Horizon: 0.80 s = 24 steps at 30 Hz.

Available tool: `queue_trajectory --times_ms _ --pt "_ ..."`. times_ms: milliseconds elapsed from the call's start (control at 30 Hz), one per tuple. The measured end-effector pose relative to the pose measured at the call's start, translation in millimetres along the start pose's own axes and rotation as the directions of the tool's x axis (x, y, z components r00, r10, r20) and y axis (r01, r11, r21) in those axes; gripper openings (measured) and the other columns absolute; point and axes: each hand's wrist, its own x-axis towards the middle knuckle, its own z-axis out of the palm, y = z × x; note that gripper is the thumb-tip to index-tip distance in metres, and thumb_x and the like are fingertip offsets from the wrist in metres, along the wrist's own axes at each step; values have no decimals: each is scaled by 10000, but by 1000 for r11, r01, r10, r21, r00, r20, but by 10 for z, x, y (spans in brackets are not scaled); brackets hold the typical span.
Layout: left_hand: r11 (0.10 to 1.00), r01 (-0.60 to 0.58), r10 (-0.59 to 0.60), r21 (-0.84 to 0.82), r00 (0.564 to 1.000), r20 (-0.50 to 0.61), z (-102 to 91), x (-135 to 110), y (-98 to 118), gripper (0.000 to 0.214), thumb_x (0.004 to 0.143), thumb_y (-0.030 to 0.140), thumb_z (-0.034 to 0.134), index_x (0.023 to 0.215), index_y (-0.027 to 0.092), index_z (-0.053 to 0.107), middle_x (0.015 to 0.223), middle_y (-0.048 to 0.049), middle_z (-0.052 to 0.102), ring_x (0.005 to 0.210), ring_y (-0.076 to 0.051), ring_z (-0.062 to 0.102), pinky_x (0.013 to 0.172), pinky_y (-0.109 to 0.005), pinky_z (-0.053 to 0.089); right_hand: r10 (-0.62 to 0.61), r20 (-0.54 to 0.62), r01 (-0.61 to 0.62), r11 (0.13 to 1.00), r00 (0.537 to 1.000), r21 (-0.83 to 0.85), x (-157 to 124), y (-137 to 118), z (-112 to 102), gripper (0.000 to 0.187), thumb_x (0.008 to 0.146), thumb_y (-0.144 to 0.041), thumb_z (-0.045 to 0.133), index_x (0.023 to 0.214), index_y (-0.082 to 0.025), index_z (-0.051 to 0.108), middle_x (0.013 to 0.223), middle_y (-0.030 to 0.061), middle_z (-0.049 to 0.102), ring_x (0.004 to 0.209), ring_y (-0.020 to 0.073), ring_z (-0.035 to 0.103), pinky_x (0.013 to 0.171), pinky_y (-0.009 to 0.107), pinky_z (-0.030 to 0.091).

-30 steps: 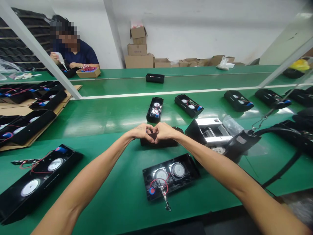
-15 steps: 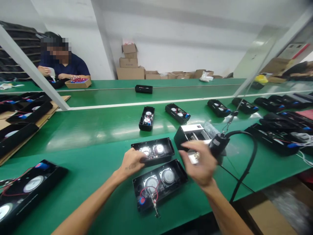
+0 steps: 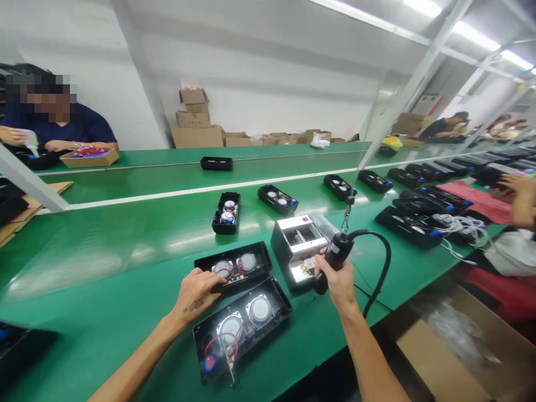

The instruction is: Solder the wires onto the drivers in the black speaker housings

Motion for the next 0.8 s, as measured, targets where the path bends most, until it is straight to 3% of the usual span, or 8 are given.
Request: queue_trajectory --times_ms 133,233,367,467,567,700,800 --pt "998 46 -47 -36 999 -20 24 11 -71 139 848 309 674 937 316 781 903 25 833 747 -205 723 706 -340 430 -193 -207 234 953 959 192 51 -352 -29 260 832 -323 801 946 -215 594 556 -102 538 433 107 508 517 276 444" --pt "994 100 -101 -34 994 -44 49 38 -104 179 885 447 681 932 316 794 918 20 839 728 -209 716 708 -331 433 -301 -245 350 917 922 191 95 -494 36 244 836 -291 786 972 -218 597 563 -102 553 433 110 538 520 278 476" --pt "993 115 -116 -27 993 -32 36 71 -118 212 879 492 698 918 310 800 897 29 839 721 -206 714 705 -325 429 -250 -111 265 952 962 152 101 -492 114 224 825 -269 793 894 -210 588 515 -90 555 411 111 519 468 266 450" --pt "998 63 -63 -24 998 -8 30 52 -120 136 855 386 717 929 301 794 915 31 839 749 -200 723 725 -328 433 -190 38 183 971 981 153 40 -537 130 226 824 -272 805 889 -204 599 527 -82 552 414 106 507 438 254 421" --pt "1000 22 -22 -8 1000 -2 37 16 -101 133 825 265 714 939 292 776 913 23 836 750 -196 717 741 -339 428 -195 139 150 948 971 280 -81 -638 236 200 870 -264 764 984 -216 608 543 -104 514 409 93 484 440 241 411" --pt "1000 6 -6 -8 1000 11 37 10 -51 161 806 190 719 938 277 748 894 20 827 743 -194 715 760 -351 418 -307 146 198 844 940 498 -230 -662 637 151 950 -262 672 1051 -256 560 564 -122 472 411 81 453 456 233 410" --pt "1000 9 -9 -3 1000 19 44 14 -34 148 816 176 717 930 268 737 859 21 813 726 -190 705 758 -353 412 -336 205 173 814 919 555 -258 -557 1004 155 974 -286 659 1059 -264 532 578 -122 468 420 82 458 456 234 409"
